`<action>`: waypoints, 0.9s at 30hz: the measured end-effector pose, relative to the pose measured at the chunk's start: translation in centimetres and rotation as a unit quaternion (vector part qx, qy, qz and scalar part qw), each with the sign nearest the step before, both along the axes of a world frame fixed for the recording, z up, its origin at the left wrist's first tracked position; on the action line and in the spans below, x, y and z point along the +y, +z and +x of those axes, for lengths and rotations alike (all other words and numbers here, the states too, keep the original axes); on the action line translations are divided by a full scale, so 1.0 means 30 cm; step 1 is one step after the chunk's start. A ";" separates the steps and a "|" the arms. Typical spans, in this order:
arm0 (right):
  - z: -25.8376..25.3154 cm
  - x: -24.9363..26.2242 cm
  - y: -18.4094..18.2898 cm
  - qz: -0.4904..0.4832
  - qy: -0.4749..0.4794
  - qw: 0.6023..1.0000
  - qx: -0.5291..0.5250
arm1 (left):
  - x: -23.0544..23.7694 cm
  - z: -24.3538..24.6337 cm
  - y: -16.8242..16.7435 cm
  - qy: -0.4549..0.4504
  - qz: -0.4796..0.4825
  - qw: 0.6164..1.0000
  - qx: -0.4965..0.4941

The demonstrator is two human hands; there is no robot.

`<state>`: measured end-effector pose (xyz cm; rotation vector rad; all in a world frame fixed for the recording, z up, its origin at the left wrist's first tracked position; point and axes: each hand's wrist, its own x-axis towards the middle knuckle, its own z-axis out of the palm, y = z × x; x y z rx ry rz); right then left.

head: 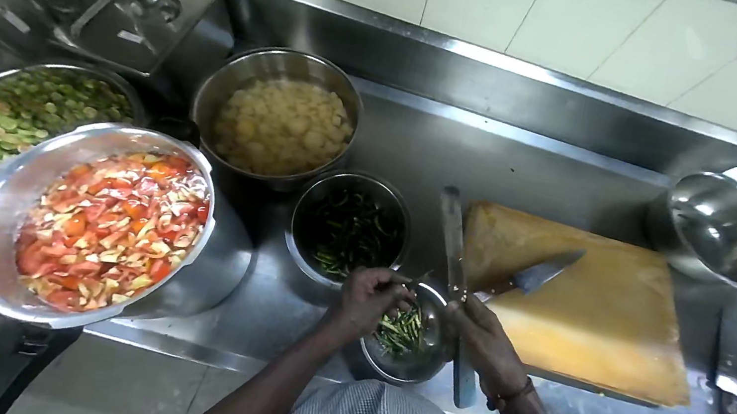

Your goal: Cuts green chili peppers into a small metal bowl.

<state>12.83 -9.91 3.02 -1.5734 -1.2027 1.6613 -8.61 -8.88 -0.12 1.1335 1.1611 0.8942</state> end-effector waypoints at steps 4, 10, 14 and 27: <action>-0.034 -0.022 -0.058 0.022 0.047 0.995 -0.087 | -0.027 0.021 0.025 -0.080 0.030 0.995 0.055; -0.065 -0.026 -0.096 -0.044 0.039 0.998 -0.032 | -0.044 0.032 -0.026 -0.095 0.118 0.979 0.135; -0.046 -0.022 -0.104 -0.148 0.041 0.984 0.094 | -0.062 0.050 -0.045 -0.064 0.241 0.935 0.254; 0.019 -0.044 -0.098 -0.244 0.123 0.931 0.243 | 0.028 -0.045 -0.063 -0.107 0.206 0.885 0.404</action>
